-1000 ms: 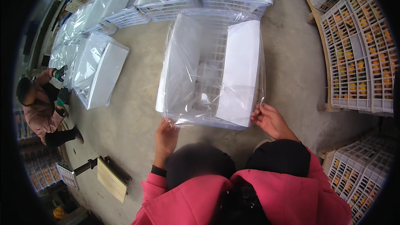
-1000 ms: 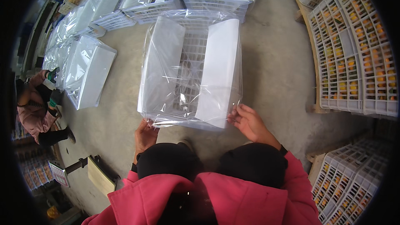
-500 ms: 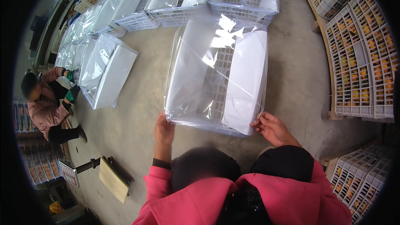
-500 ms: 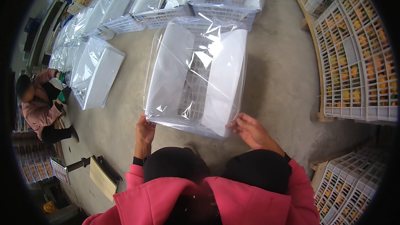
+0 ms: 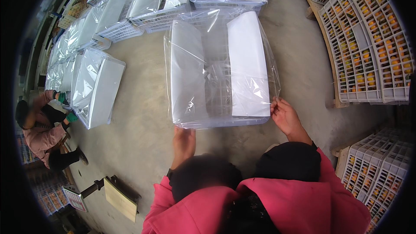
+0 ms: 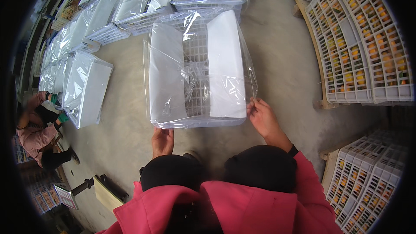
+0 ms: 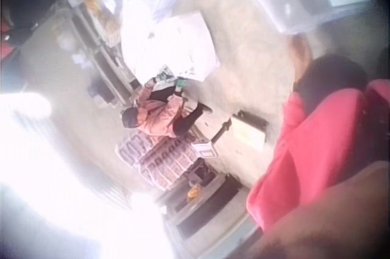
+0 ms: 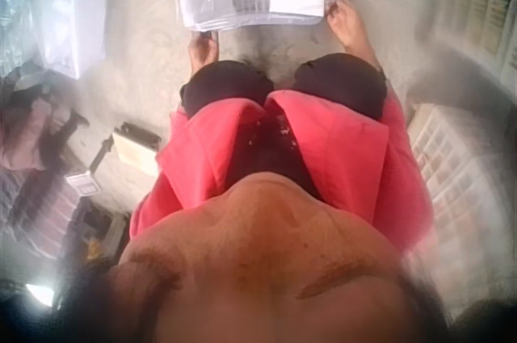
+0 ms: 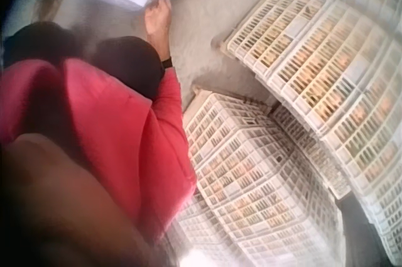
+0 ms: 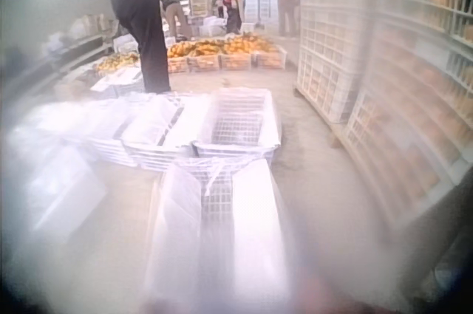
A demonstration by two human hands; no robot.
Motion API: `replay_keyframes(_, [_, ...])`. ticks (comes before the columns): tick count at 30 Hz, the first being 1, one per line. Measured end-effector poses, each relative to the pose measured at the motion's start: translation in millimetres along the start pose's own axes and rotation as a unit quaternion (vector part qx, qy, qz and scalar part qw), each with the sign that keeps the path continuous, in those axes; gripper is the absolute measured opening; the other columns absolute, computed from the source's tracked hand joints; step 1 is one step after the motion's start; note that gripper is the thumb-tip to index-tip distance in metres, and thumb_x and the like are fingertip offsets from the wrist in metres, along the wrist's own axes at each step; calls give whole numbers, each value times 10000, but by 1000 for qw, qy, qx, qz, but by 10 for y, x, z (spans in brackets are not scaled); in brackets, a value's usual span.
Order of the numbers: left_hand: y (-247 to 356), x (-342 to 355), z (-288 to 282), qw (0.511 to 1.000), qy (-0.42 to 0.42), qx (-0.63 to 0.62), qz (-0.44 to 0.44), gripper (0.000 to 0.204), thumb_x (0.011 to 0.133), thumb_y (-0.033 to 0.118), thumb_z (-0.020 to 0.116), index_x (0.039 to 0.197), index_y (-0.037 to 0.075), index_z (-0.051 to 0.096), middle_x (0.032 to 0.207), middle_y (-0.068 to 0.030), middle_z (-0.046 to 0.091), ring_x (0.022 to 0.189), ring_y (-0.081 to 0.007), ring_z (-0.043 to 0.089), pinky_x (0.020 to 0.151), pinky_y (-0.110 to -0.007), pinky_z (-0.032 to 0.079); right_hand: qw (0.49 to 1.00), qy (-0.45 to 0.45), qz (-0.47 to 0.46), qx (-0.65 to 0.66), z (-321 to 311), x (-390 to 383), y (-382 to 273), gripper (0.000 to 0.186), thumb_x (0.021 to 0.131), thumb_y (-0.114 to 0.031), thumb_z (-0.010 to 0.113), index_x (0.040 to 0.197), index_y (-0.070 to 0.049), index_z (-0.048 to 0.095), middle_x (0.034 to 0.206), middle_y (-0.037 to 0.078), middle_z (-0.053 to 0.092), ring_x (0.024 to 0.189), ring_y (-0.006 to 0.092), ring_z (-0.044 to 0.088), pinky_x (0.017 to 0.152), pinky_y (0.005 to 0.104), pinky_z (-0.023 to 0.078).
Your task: The person wraps white plastic crates with clear plastic film. They pull the film over each crate, tuck it into the sides, and smooth it down. The person handles several crates one at a time, stacking the wrapped crates nearby.
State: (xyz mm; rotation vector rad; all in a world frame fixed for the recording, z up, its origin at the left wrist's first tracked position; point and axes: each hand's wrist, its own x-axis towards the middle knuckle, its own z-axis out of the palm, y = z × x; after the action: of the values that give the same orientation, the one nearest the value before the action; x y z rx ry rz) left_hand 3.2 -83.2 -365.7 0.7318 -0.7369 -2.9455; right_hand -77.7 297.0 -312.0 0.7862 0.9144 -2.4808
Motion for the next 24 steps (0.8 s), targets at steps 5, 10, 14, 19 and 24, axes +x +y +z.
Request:
replay_keyframes(5, [-233,23,69,997,-36,-20,-58,357,984,94,519,1327,22,446,1328,-94,532,1245,-230,497,1110,-405,370,981,105,-93,-134,73,-108,-211,118,983,-197,578,1000,-81,586,807,-19,547,733,87,511,653,231,391])
replay_keyframes(10, [-295,-66,-6,981,-76,164,-66,381,946,106,571,1303,18,473,1242,-102,569,1167,-231,544,1101,-434,394,967,171,-111,-153,54,-276,-171,139,982,-226,591,966,-89,584,785,-28,535,695,71,472,628,222,368])
replay_keyframes(14, [-337,-160,65,974,2,204,-97,389,914,80,607,1281,29,488,1166,-98,588,1090,-257,582,1097,-467,415,977,175,-107,-61,-106,-249,-85,128,981,-219,588,964,-92,584,775,-32,513,699,73,454,641,224,362])
replay_keyframes(19, [-367,-248,247,978,-33,95,-185,316,888,79,639,1184,45,534,1183,-125,585,1156,-287,557,1116,-532,380,983,144,-113,24,-266,-151,1,133,976,-231,591,933,-105,588,760,-43,490,709,72,440,653,231,347])
replay_keyframes(24, [-463,-208,373,941,-126,138,-281,54,891,125,658,923,83,652,1132,-118,607,1212,-297,521,1094,-575,363,974,192,-114,-28,-210,-145,16,180,985,-273,580,901,-114,590,738,-55,481,667,65,420,619,238,331])
